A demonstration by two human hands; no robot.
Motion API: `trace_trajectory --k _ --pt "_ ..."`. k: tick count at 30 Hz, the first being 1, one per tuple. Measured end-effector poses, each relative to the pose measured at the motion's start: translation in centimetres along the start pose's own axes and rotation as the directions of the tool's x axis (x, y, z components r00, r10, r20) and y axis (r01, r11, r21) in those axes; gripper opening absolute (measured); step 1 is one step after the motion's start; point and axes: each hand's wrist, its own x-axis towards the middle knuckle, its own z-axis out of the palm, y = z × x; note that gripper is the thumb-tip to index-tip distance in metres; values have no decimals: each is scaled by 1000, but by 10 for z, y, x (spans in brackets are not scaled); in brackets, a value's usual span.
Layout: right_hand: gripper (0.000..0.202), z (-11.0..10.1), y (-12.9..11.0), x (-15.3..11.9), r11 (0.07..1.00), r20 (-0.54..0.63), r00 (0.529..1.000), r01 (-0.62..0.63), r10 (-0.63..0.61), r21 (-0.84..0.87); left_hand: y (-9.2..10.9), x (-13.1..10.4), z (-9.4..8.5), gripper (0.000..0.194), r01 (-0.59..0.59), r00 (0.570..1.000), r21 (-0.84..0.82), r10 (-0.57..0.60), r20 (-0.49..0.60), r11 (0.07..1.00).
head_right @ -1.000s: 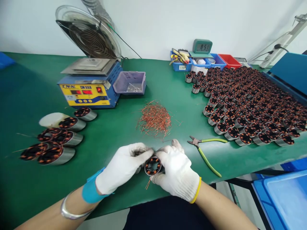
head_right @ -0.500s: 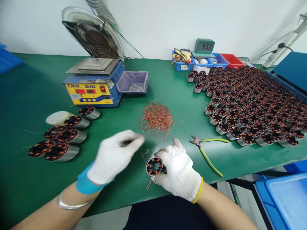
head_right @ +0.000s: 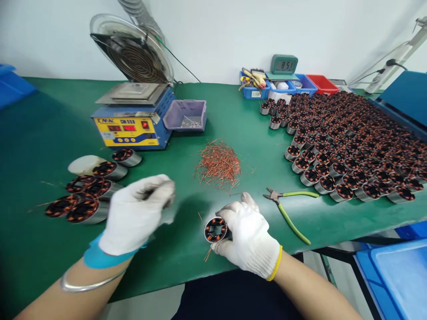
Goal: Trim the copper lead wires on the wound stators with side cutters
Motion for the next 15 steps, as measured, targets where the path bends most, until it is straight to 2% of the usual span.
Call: trace_trajectory --k 1,2,3,5,6,8,11,13,15 --pt "55 0 -1 0 1000 5 1000 -14 14 -1 0 2 -2 27 28 1000 -18 -28 2 999" --pt "55 0 -1 0 1000 3 1000 -25 25 -3 1 3 -3 23 54 994 -19 -52 91 998" --pt "55 0 -1 0 1000 -1 1000 -28 28 -3 2 3 -1 22 71 971 3 -70 231 997" --pt "53 2 -1 -1 1000 -14 1000 -14 14 -1 4 -2 10 27 55 876 69 -82 476 996" --pt "53 4 -1 -1 1000 -24 1000 -9 9 -2 4 -7 17 25 34 848 84 -73 525 996" --pt "52 6 1 -2 1000 -43 999 -6 6 -10 5 -15 31 19 -5 859 62 -27 511 998" --pt "52 8 2 -2 1000 -58 998 15 -17 -27 3 -21 40 30 -6 900 -66 34 435 998" --pt "49 7 1 -2 999 -54 998 40 -41 -26 0 -18 34 29 35 929 -141 20 368 989" --pt "47 5 0 -2 999 -55 998 35 -36 -23 -2 -9 22 23 80 975 -242 -26 219 967"
